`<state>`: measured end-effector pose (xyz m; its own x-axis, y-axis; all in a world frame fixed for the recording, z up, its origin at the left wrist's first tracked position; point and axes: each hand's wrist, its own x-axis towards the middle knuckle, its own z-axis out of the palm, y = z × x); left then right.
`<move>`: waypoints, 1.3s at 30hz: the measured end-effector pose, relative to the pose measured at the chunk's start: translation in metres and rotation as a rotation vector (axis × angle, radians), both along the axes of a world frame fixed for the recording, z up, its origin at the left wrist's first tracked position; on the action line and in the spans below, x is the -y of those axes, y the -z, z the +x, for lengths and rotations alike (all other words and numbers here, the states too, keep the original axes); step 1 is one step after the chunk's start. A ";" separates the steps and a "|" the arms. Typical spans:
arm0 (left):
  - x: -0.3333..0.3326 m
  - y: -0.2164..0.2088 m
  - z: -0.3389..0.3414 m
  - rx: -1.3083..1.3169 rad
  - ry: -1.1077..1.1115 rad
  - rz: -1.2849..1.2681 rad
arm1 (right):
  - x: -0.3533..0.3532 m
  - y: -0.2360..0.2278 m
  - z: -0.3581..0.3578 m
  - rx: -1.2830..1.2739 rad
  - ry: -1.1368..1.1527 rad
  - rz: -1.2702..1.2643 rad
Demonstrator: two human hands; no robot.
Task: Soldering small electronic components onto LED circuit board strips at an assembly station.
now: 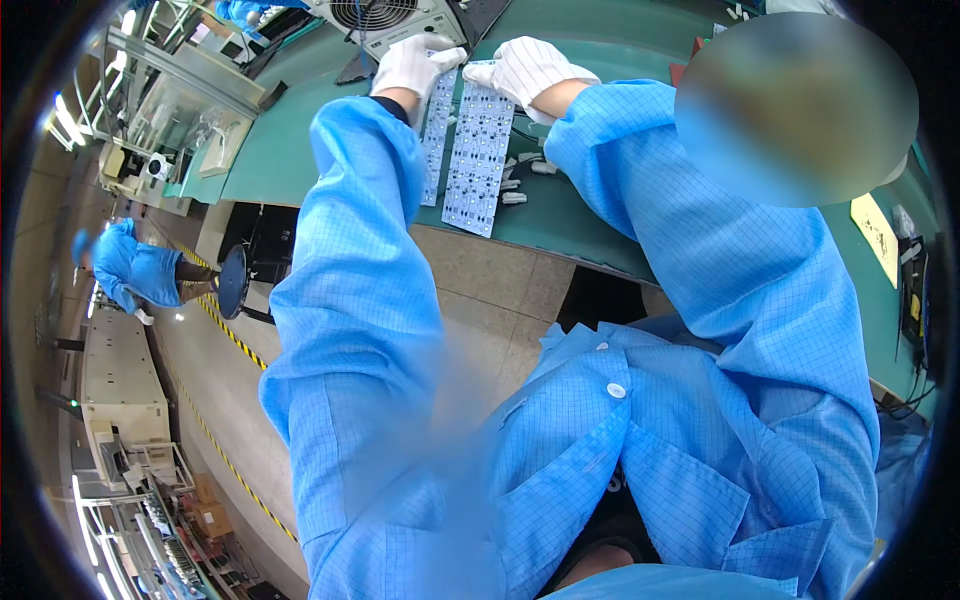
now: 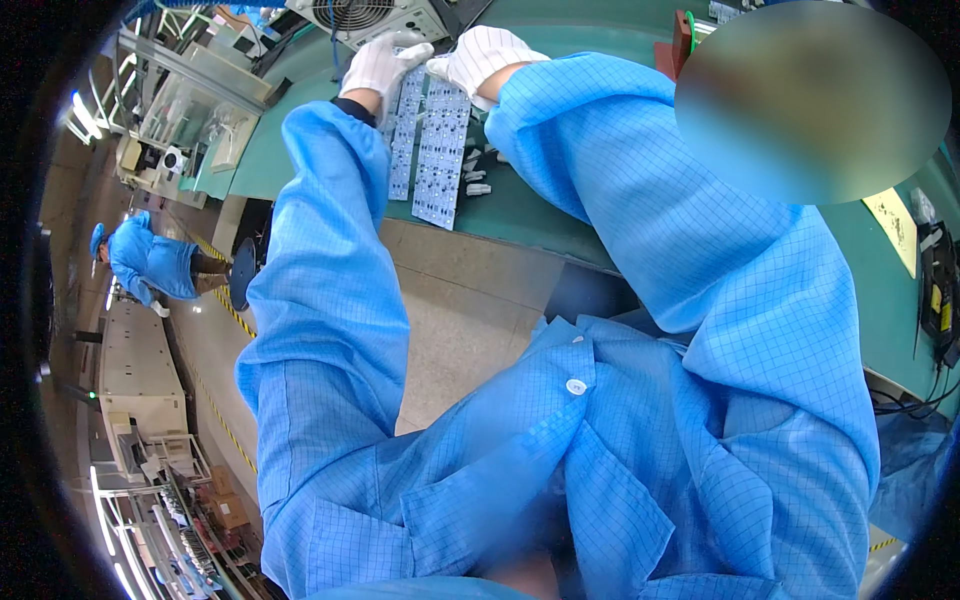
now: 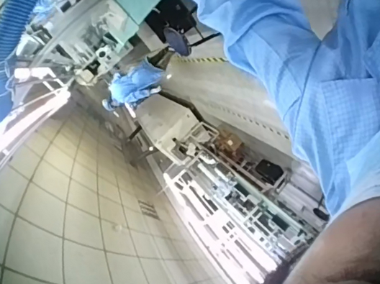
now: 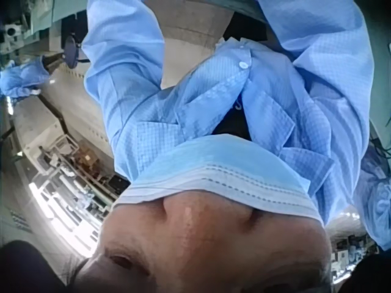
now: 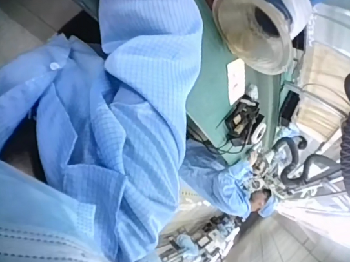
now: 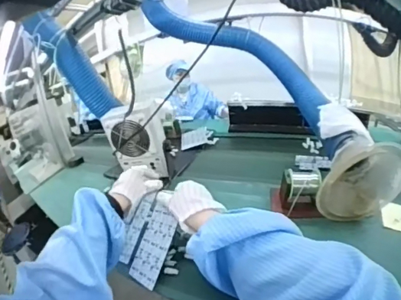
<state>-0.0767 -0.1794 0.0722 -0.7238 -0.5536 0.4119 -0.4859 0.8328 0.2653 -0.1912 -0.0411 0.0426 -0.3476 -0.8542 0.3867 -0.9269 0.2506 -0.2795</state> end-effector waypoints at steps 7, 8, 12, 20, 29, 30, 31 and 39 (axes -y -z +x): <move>0.002 -0.009 0.023 -0.045 0.191 0.080 | -0.021 -0.003 0.006 0.250 -0.153 -0.392; -0.018 -0.009 0.018 0.054 0.299 0.181 | -0.021 0.002 0.000 0.248 -0.141 -0.393; -0.049 0.010 0.019 0.000 0.478 -0.469 | -0.017 0.007 0.004 -0.099 -0.157 -0.461; -0.063 0.006 0.003 0.105 0.370 -0.525 | -0.026 0.008 -0.005 -0.269 -0.015 -0.390; -0.050 0.011 -0.016 0.505 0.305 -0.628 | -0.019 0.016 -0.014 -0.233 -0.061 -0.193; -0.049 0.014 -0.023 0.599 0.167 -0.580 | -0.020 0.012 -0.018 -0.150 -0.060 0.030; -0.081 -0.008 -0.025 0.709 0.321 -0.628 | -0.024 0.013 -0.034 -0.338 -0.077 0.173; -0.104 -0.024 0.009 -0.028 0.366 0.532 | -0.145 -0.047 -0.051 0.104 -0.141 -0.215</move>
